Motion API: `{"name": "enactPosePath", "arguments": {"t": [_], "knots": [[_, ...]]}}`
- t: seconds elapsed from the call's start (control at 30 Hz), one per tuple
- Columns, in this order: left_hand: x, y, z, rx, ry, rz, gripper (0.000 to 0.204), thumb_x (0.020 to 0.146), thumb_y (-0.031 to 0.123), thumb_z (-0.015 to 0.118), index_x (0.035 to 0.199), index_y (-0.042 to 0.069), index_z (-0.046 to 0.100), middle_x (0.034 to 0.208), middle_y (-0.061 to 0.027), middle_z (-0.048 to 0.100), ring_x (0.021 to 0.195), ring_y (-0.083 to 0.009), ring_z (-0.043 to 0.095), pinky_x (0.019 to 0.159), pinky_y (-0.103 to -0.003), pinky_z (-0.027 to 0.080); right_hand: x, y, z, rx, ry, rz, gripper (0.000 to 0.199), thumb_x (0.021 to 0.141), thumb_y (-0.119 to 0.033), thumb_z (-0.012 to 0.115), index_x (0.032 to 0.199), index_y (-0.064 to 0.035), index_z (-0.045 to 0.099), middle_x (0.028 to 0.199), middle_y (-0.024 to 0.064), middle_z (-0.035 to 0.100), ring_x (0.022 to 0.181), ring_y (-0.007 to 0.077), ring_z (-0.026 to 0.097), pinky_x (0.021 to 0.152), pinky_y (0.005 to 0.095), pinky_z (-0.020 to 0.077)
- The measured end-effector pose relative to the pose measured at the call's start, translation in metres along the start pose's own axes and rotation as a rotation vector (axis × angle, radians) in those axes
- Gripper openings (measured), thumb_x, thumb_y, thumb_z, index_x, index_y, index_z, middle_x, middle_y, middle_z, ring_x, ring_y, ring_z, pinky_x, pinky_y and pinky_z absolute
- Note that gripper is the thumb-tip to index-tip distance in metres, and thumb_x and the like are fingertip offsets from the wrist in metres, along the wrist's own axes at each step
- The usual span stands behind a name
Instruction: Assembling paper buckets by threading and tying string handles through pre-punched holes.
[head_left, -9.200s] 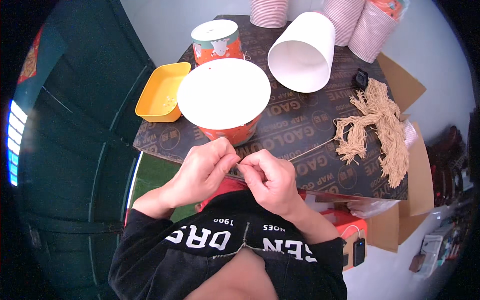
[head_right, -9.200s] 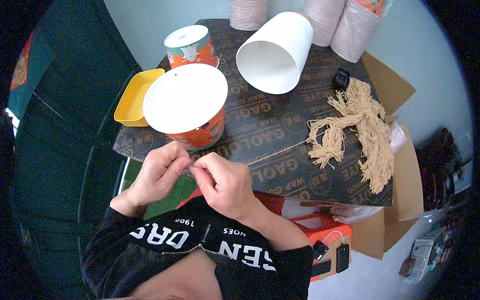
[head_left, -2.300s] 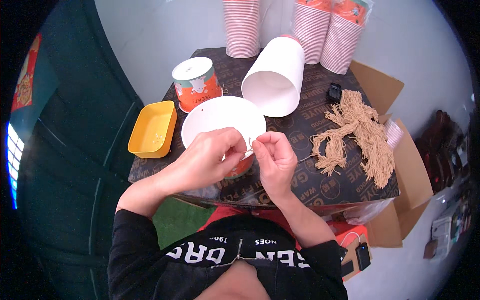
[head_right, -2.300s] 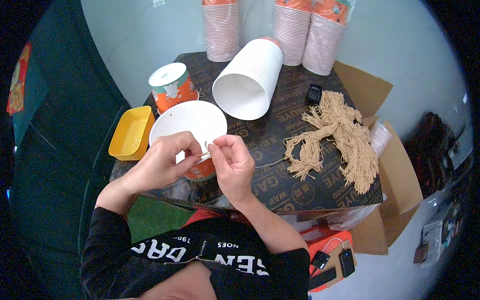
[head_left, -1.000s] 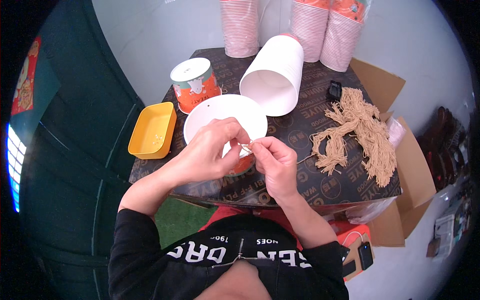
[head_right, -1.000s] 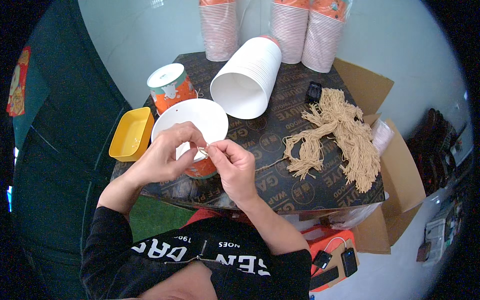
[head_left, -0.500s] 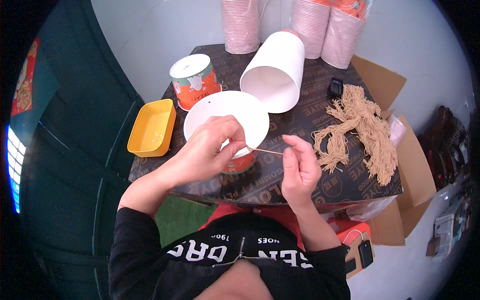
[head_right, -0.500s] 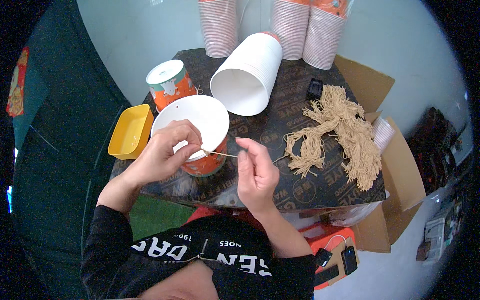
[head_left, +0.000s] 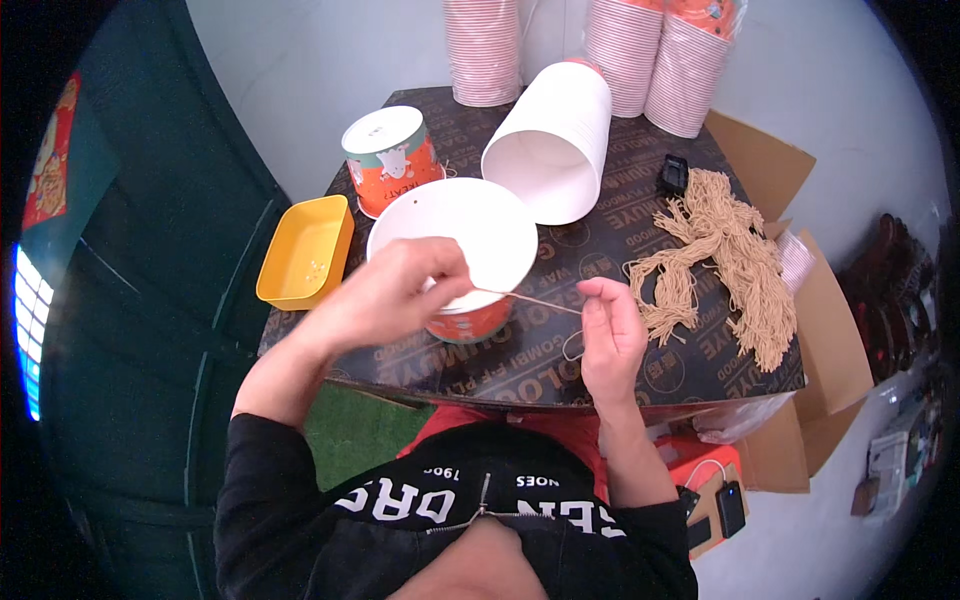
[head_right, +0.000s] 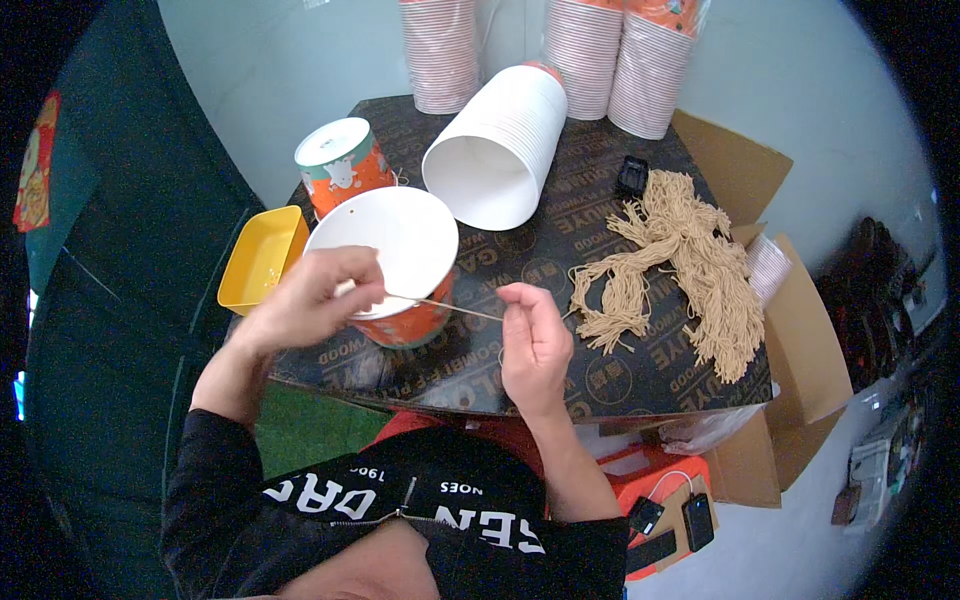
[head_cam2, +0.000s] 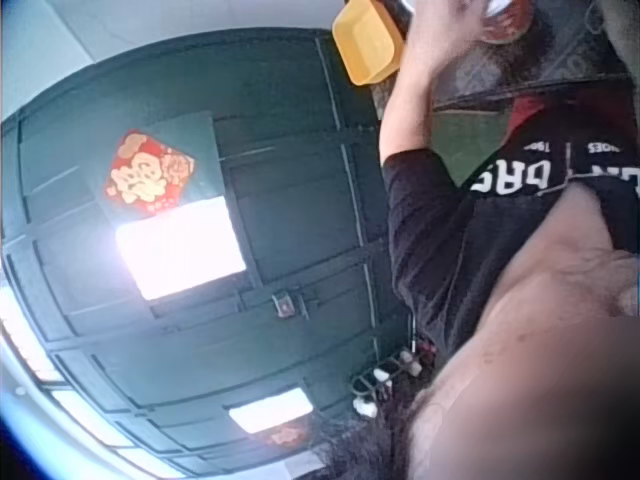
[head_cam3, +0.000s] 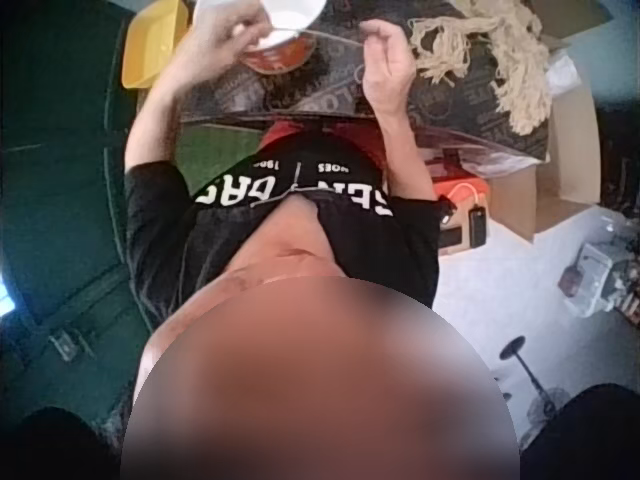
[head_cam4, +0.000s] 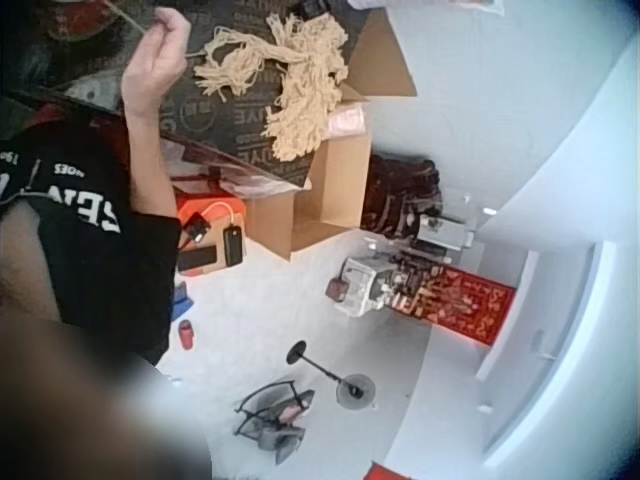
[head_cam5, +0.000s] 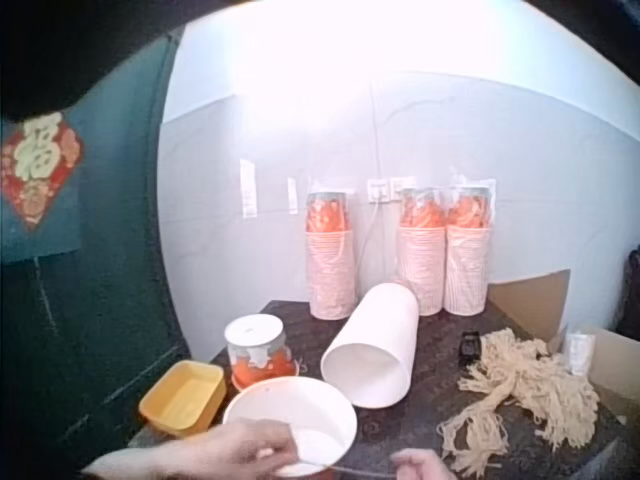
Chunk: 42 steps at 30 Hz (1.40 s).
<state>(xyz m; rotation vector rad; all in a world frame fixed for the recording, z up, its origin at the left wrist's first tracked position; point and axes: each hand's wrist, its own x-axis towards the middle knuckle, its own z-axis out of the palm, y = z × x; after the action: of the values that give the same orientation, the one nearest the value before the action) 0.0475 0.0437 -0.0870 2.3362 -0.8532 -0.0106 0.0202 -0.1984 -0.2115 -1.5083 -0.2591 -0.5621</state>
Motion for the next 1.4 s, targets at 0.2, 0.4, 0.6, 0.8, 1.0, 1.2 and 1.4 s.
{"name": "enactPosePath", "arguments": {"t": [0.2, 0.4, 0.6, 0.8, 1.0, 1.2, 1.4], "knots": [[0.005, -0.050, -0.056, 0.565, 0.140, -0.022, 0.044, 0.087, -0.013, 0.051, 0.124, 0.008, 0.062, 0.140, -0.0141, 0.054, 0.129, -0.0295, 0.051, 0.106, -0.042, 0.047, 0.008, -0.002, -0.023, 0.089, -0.074, 0.155, 0.026, 0.104, -0.020, 0.052, 0.113, 0.0016, 0.062, 0.075, -0.0072, 0.050, 0.064, 0.0019, 0.040, 0.057, 0.0198, 0.0338], [-0.010, -0.065, -0.052, 0.542, -0.037, 0.133, 0.054, 0.079, -0.013, 0.063, 0.123, 0.017, 0.067, 0.159, -0.0113, 0.033, 0.146, -0.0353, 0.031, 0.116, -0.049, 0.036, 0.009, -0.013, -0.045, 0.031, -0.237, 0.259, 0.030, 0.102, -0.023, 0.056, 0.088, 0.0013, 0.068, 0.069, -0.0061, 0.051, 0.062, 0.0017, 0.040, 0.055, 0.0203, 0.0320], [-0.035, -0.025, -0.049, 0.621, -0.047, 0.188, 0.019, 0.067, 0.003, 0.077, 0.083, 0.010, 0.071, 0.115, -0.0085, 0.070, 0.141, -0.0317, 0.041, 0.120, -0.060, 0.020, 0.002, -0.046, -0.053, 0.165, -0.244, 0.244, 0.025, 0.098, -0.016, 0.058, 0.083, 0.0016, 0.067, 0.060, -0.0084, 0.046, 0.054, -0.0008, 0.035, 0.050, 0.0198, 0.0244], [-0.030, 0.020, 0.000, 0.557, 0.059, 0.328, 0.019, 0.075, 0.007, 0.076, 0.090, 0.006, 0.066, 0.068, -0.0049, 0.060, 0.075, -0.0220, 0.064, 0.110, -0.055, 0.041, -0.014, -0.070, -0.042, 0.281, -0.205, 0.176, 0.023, 0.098, -0.016, 0.060, 0.086, 0.0033, 0.067, 0.066, -0.0047, 0.051, 0.057, 0.0005, 0.038, 0.052, 0.0197, 0.0262], [0.003, 0.029, 0.050, 0.663, 0.245, 0.296, 0.028, 0.080, 0.012, 0.072, 0.105, 0.003, 0.063, 0.082, -0.0083, 0.060, 0.087, -0.0259, 0.062, 0.109, -0.055, 0.038, -0.013, -0.064, -0.013, 0.715, -0.205, 0.320, 0.023, 0.101, -0.013, 0.051, 0.090, 0.0045, 0.061, 0.065, -0.0024, 0.045, 0.056, 0.0040, 0.037, 0.051, 0.0216, 0.0284], [-0.013, 0.034, 0.078, 0.288, 0.577, 0.531, 0.040, 0.065, -0.008, 0.070, 0.104, -0.004, 0.065, 0.093, -0.0147, 0.062, 0.083, -0.0311, 0.060, 0.081, -0.045, 0.051, 0.001, -0.037, 0.013, 1.185, -0.001, 0.378, 0.025, 0.103, -0.022, 0.045, 0.087, -0.0050, 0.053, 0.080, 0.0023, 0.045, 0.072, 0.0150, 0.041, 0.068, 0.0317, 0.0378], [-0.027, 0.029, 0.113, -0.002, 0.498, 0.310, 0.036, 0.072, 0.000, 0.078, 0.104, 0.000, 0.061, 0.082, -0.0116, 0.061, 0.067, -0.0275, 0.061, 0.057, -0.036, 0.049, -0.004, -0.028, 0.026, 1.256, 0.000, 0.377, 0.022, 0.101, -0.021, 0.046, 0.087, -0.0061, 0.054, 0.094, 0.0045, 0.047, 0.088, 0.0192, 0.044, 0.082, 0.0361, 0.0398]]}}
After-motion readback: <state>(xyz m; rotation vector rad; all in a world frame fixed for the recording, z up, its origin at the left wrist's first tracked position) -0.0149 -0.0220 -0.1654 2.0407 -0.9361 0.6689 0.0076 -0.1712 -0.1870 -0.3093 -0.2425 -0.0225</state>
